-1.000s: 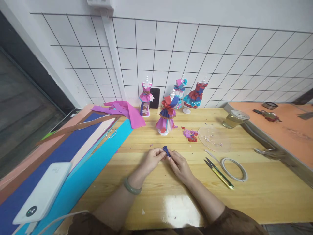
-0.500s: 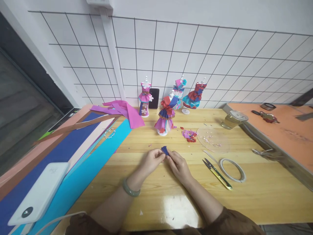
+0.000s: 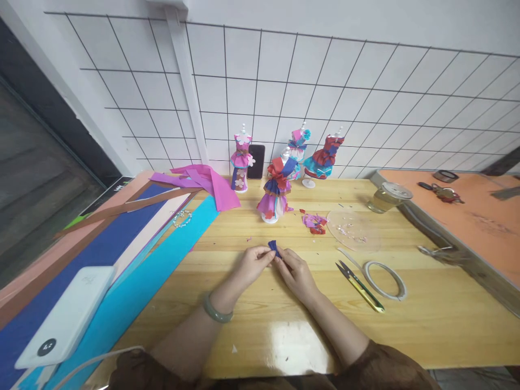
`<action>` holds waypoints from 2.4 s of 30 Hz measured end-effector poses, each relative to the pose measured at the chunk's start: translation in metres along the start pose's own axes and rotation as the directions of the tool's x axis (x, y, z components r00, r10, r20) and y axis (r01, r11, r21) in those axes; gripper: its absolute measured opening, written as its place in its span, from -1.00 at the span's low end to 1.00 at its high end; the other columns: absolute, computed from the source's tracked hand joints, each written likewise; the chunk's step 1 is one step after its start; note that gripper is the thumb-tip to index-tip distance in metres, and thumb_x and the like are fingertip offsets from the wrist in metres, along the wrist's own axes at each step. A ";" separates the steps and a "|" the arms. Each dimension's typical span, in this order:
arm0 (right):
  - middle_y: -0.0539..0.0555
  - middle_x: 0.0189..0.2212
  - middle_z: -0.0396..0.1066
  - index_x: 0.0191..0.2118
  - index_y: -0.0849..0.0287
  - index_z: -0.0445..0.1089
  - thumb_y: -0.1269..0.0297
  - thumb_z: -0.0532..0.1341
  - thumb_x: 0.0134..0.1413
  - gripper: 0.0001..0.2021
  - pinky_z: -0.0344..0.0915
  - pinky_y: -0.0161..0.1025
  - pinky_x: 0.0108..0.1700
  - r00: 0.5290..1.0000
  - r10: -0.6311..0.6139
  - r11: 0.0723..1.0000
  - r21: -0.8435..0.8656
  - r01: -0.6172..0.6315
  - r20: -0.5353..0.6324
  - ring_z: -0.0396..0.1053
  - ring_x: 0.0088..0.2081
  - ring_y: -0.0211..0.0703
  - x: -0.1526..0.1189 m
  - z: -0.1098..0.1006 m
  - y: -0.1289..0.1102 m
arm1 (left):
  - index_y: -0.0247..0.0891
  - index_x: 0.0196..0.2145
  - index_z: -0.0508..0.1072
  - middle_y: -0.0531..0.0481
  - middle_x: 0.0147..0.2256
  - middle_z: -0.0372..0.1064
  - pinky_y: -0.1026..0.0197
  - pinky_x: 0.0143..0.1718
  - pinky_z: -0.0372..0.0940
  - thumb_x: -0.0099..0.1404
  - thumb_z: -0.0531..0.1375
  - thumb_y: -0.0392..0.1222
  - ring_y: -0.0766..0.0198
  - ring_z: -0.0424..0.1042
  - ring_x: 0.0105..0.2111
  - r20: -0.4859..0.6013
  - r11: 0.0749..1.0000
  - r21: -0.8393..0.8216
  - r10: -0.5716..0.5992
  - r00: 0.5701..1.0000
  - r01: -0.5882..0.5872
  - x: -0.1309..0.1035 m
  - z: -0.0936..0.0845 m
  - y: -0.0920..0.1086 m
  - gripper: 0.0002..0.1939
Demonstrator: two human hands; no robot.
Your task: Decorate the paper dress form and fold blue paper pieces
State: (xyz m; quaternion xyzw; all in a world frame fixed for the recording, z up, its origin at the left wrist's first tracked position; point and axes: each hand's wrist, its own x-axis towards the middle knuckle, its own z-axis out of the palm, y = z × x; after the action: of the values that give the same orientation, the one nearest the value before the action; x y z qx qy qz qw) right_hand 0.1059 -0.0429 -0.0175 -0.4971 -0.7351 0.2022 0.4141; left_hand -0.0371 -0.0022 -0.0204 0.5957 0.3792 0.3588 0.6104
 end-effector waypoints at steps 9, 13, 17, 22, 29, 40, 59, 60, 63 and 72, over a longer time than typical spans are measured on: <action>0.12 -0.42 0.38 -0.07 0.17 0.32 0.27 0.01 0.12 -0.71 0.29 -0.23 -0.30 0.999 0.053 0.996 0.068 -0.054 0.002 0.33 -0.36 -0.18 0.001 0.000 -0.001 | -0.37 -0.38 0.43 -0.01 -0.47 0.34 0.33 -0.40 0.21 0.12 0.08 -0.06 0.37 0.28 -0.48 0.007 0.998 -0.058 -0.027 1.000 0.028 0.000 0.001 0.005 -0.71; 0.14 -0.30 0.42 -0.13 0.16 0.36 0.26 0.02 0.11 -0.73 0.29 -0.19 -0.20 0.997 0.069 0.994 0.090 -0.067 -0.023 0.36 -0.25 -0.13 0.001 0.001 0.000 | -0.35 -0.41 0.43 0.01 -0.49 0.33 0.33 -0.40 0.20 0.12 0.08 -0.05 0.37 0.28 -0.48 0.014 0.998 -0.045 -0.032 0.999 0.032 -0.002 0.001 0.006 -0.71; 0.14 -0.29 0.43 -0.11 0.16 0.36 0.25 0.01 0.11 -0.71 0.29 -0.17 -0.18 0.995 0.095 0.990 0.102 -0.094 -0.010 0.36 -0.24 -0.11 0.000 0.001 0.002 | -0.35 -0.45 0.42 0.00 -0.49 0.33 0.32 -0.39 0.21 0.11 0.09 -0.05 0.36 0.28 -0.46 0.000 1.000 -0.021 -0.021 1.000 0.021 -0.001 0.000 0.005 -0.72; 0.13 -0.31 0.44 -0.06 0.21 0.32 0.24 -0.01 0.12 -0.67 0.31 -0.21 -0.28 0.990 0.140 0.984 0.113 -0.139 -0.006 0.38 -0.33 -0.14 -0.001 0.002 0.005 | -0.37 -0.45 0.43 -0.01 -0.50 0.34 0.30 -0.38 0.23 0.08 0.11 -0.06 0.36 0.30 -0.48 -0.009 0.995 -0.079 -0.062 0.998 0.061 -0.001 0.002 0.007 -0.72; 0.11 -0.36 0.43 -0.03 0.22 0.29 0.24 -0.02 0.12 -0.66 0.30 -0.24 -0.30 0.989 0.145 0.984 0.106 -0.146 0.012 0.37 -0.37 -0.16 -0.001 0.002 0.003 | -0.36 -0.41 0.44 -0.02 -0.49 0.36 0.31 -0.40 0.23 0.10 0.09 -0.04 0.35 0.32 -0.48 0.006 0.998 -0.042 -0.043 0.999 0.043 -0.001 0.001 0.005 -0.70; 0.11 -0.31 0.44 -0.05 0.19 0.31 0.22 0.00 0.10 -0.67 0.31 -0.22 -0.26 0.989 0.147 0.980 0.133 -0.146 0.004 0.38 -0.30 -0.11 -0.001 0.003 0.003 | -0.35 -0.43 0.44 -0.01 -0.51 0.35 0.32 -0.43 0.21 0.09 0.10 -0.03 0.36 0.30 -0.50 -0.004 0.999 -0.037 -0.032 0.999 0.031 0.002 0.002 -0.002 -0.70; 0.02 -0.58 0.31 -0.19 0.23 0.35 0.19 -0.05 0.13 -0.69 0.22 -0.36 -0.49 0.972 0.231 0.956 0.174 -0.235 0.044 0.25 -0.57 -0.28 0.002 0.000 -0.003 | -0.35 -0.43 0.41 0.01 -0.52 0.33 0.33 -0.43 0.20 0.11 0.07 -0.05 0.38 0.28 -0.51 0.007 1.000 0.013 -0.018 1.000 0.018 0.002 0.002 -0.004 -0.71; 0.03 -0.56 0.33 -0.19 0.22 0.35 0.19 -0.05 0.13 -0.69 0.23 -0.36 -0.47 0.971 0.236 0.955 0.175 -0.240 0.044 0.27 -0.54 -0.27 0.002 0.000 -0.003 | -0.35 -0.43 0.41 0.01 -0.53 0.32 0.33 -0.43 0.20 0.11 0.07 -0.05 0.38 0.28 -0.51 0.008 1.000 0.010 -0.018 1.000 0.018 0.002 0.002 -0.004 -0.71; 0.07 -0.45 0.39 -0.18 0.22 0.34 0.19 -0.02 0.11 -0.71 0.24 -0.34 -0.39 0.967 0.253 0.950 0.180 -0.256 0.037 0.31 -0.45 -0.24 0.002 0.000 -0.004 | -0.35 -0.45 0.40 0.02 -0.53 0.31 0.34 -0.43 0.20 0.11 0.07 -0.06 0.38 0.29 -0.50 0.014 1.000 0.003 -0.023 1.000 0.023 0.001 0.003 -0.002 -0.73; -0.02 -0.65 0.25 -0.24 0.21 0.34 0.17 -0.05 0.13 -0.70 0.13 -0.40 -0.58 0.951 0.305 0.935 0.176 -0.309 0.048 0.18 -0.64 -0.32 0.001 0.001 -0.002 | -0.35 -0.43 0.41 0.02 -0.51 0.31 0.34 -0.44 0.20 0.11 0.07 -0.09 0.39 0.28 -0.50 0.019 0.999 0.029 -0.016 1.000 0.016 0.003 0.003 -0.006 -0.75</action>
State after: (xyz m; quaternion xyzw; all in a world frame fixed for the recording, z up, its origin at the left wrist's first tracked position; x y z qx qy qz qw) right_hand 0.1039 -0.0423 -0.0160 -0.5640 -0.6312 0.3352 0.4136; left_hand -0.0336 -0.0012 -0.0269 0.6047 0.3833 0.3427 0.6082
